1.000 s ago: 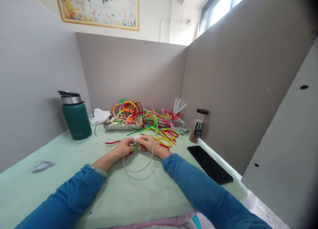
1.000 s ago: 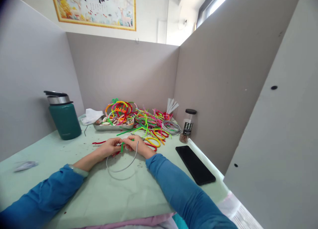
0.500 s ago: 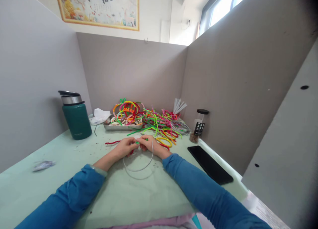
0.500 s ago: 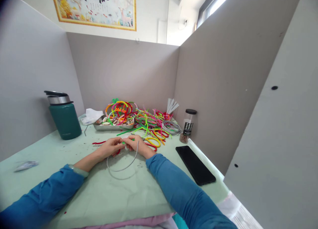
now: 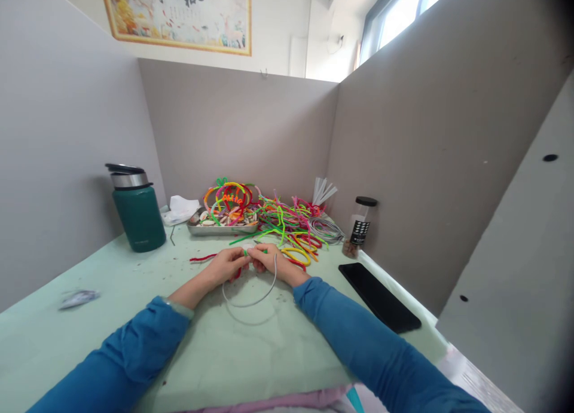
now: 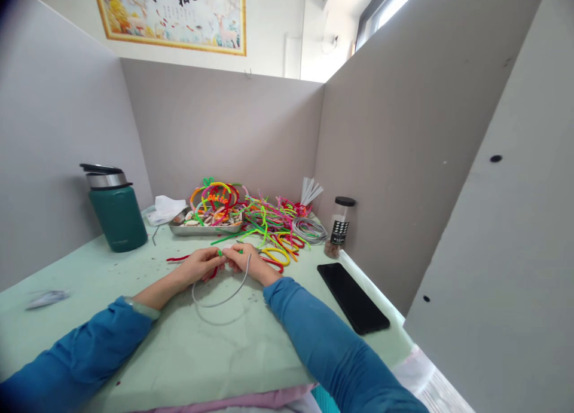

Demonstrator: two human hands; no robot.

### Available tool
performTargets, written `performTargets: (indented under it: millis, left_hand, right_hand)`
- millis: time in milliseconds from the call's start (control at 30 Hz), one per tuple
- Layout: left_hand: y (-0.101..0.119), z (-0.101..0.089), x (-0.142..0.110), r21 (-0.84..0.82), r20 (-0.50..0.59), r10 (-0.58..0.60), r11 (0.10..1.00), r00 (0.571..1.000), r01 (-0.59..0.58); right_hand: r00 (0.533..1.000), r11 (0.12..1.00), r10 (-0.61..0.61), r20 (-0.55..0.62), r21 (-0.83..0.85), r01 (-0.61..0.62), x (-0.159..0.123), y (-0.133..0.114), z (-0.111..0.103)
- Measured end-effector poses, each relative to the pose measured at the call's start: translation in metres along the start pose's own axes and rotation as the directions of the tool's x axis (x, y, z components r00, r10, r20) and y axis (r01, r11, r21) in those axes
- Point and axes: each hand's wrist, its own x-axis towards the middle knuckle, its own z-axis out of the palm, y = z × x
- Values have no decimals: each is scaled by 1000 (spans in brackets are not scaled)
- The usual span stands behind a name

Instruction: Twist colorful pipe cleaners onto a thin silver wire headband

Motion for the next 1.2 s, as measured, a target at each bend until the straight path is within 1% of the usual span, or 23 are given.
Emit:
performTargets:
  millis: [200, 467, 767, 1033, 1200]
  left_hand:
    - [1, 0, 0, 1, -7, -9, 1000, 1000, 9]
    - [2, 1, -1, -19, -3, -28, 999, 1000, 28]
    - [-2, -1, 0, -57, -5, -11, 998, 1000, 11]
    - [2, 0, -2, -27, -21, -23, 999, 1000, 22]
    - [3, 0, -2, -41, -12, -22, 999, 1000, 22]
  right_hand:
    - [1000, 1000, -6, 14, -22, 7, 1, 3, -1]
    - [1000, 1000, -7, 17, -13, 7, 1, 5, -1]
    - [1000, 999, 10, 8, -48, -9, 0, 1, 0]
    - [1000, 1000, 3, 16, -30, -2, 0, 1, -1]
    - [1000, 1000, -11, 19, -28, 12, -1, 1, -1]
